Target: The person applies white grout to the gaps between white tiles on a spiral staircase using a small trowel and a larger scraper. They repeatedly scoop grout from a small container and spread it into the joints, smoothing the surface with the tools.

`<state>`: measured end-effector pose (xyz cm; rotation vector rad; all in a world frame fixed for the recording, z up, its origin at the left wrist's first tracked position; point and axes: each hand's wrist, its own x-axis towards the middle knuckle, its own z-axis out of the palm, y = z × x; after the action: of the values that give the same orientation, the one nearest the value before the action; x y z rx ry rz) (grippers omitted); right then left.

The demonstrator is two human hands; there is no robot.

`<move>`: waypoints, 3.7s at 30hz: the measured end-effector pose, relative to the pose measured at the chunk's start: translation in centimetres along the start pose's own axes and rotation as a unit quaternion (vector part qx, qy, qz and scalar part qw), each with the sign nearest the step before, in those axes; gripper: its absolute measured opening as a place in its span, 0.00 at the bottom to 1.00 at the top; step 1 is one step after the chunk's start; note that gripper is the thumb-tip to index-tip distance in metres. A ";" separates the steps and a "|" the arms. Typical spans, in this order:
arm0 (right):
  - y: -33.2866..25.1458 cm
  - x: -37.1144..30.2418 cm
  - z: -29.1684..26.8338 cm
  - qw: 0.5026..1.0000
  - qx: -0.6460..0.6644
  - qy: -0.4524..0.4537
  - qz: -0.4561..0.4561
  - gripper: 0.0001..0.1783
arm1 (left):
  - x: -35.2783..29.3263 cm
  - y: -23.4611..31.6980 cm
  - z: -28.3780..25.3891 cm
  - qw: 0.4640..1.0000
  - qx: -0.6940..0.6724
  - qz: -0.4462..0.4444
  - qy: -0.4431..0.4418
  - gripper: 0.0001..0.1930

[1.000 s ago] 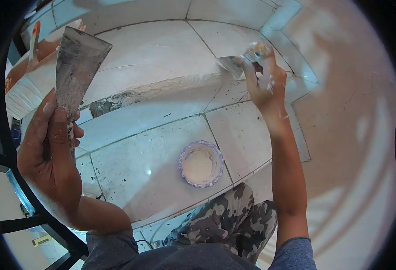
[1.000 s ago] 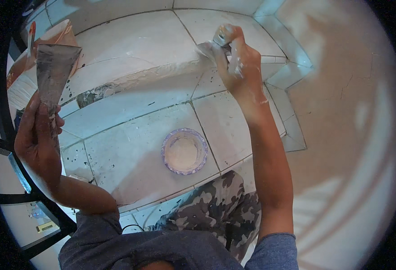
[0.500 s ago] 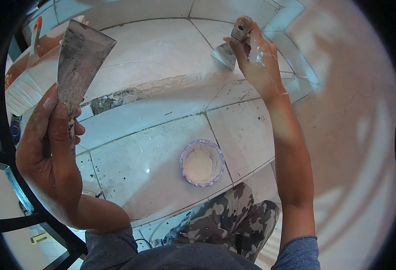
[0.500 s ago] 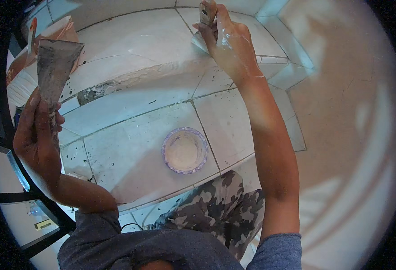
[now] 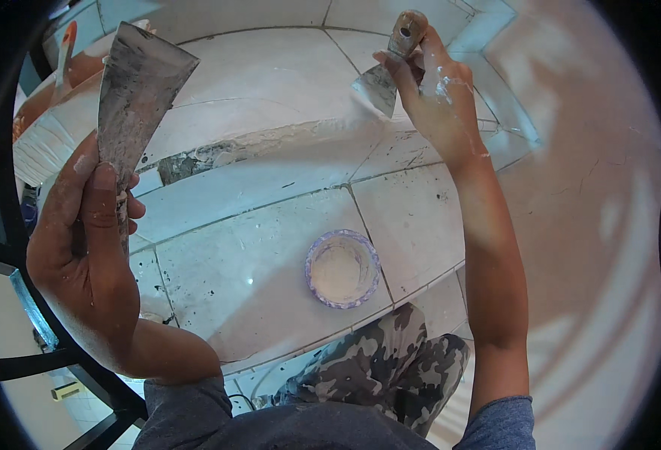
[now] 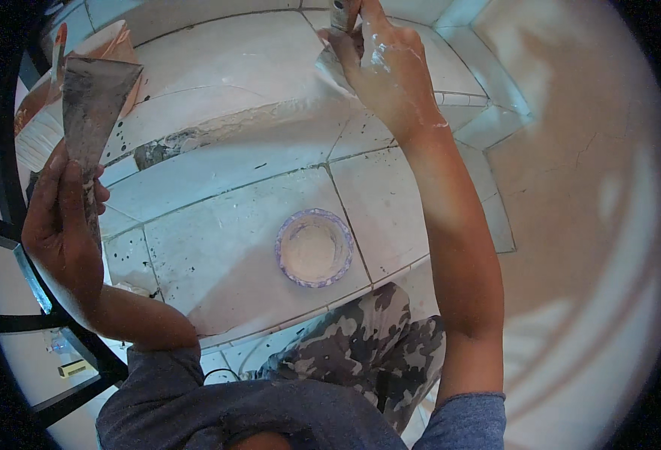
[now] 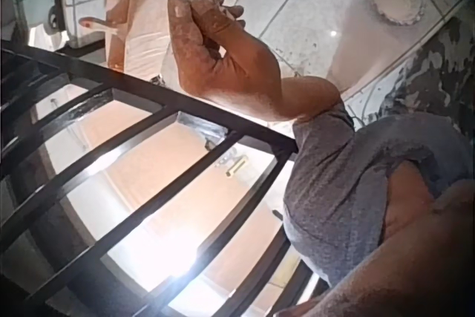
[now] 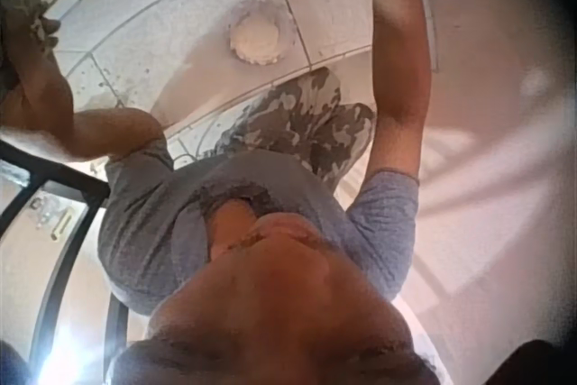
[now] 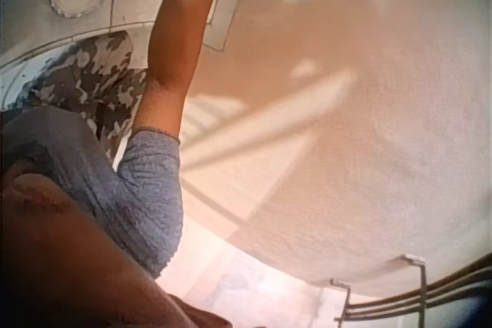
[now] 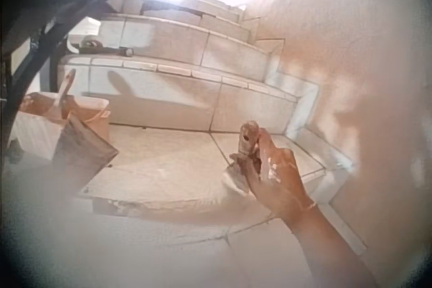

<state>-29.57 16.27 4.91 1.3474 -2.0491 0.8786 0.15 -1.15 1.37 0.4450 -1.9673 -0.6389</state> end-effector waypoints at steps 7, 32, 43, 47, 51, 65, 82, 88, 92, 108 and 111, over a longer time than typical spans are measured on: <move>-0.3 -2.1 -0.8 1.000 0.010 0.025 0.007 0.14 | -0.1 -0.2 0.2 1.000 -0.015 0.009 -0.001 0.15; 10.1 -11.7 1.9 0.718 0.482 0.249 0.436 0.22 | -0.1 -0.1 0.9 0.999 -0.026 -0.035 0.003 0.15; 10.6 -12.0 2.6 0.710 0.485 0.271 0.432 0.17 | 0.1 -0.5 1.1 0.999 -0.030 -0.015 0.022 0.14; 11.2 -12.0 1.1 0.722 0.479 0.273 0.419 0.17 | 0.2 -0.3 1.1 0.999 -0.031 -0.010 0.020 0.14; 11.8 -10.5 2.0 0.785 0.378 0.270 0.409 0.18 | 0.0 -0.6 1.2 0.999 -0.029 -0.027 0.001 0.16; 5.8 -8.4 -2.9 0.964 -0.136 0.182 0.138 0.21 | -0.1 -0.1 1.3 0.999 -0.039 -0.035 -0.012 0.16; 2.0 -11.4 0.3 0.968 -0.076 0.232 -0.058 0.14 | 0.0 -0.2 1.0 1.000 -0.022 -0.003 -0.004 0.16; 1.2 -13.5 0.8 0.938 0.028 0.317 0.138 0.11 | 0.0 0.0 0.6 0.999 -0.033 -0.006 0.015 0.15; 2.8 -15.6 2.2 0.954 -0.041 0.288 0.071 0.15 | -0.1 -0.1 1.0 0.999 -0.044 -0.004 0.009 0.15; -0.1 -18.1 4.1 0.958 -0.007 0.274 0.085 0.22 | -0.2 0.2 1.1 0.999 -0.044 -0.014 0.016 0.14; -0.1 -17.6 3.9 0.964 -0.038 0.254 0.064 0.21 | -0.2 0.0 0.9 0.999 -0.038 -0.007 0.014 0.14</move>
<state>-23.38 23.60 -10.37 0.8417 -1.7550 1.0620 -0.59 -0.83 0.87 0.4201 -1.9077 -0.7093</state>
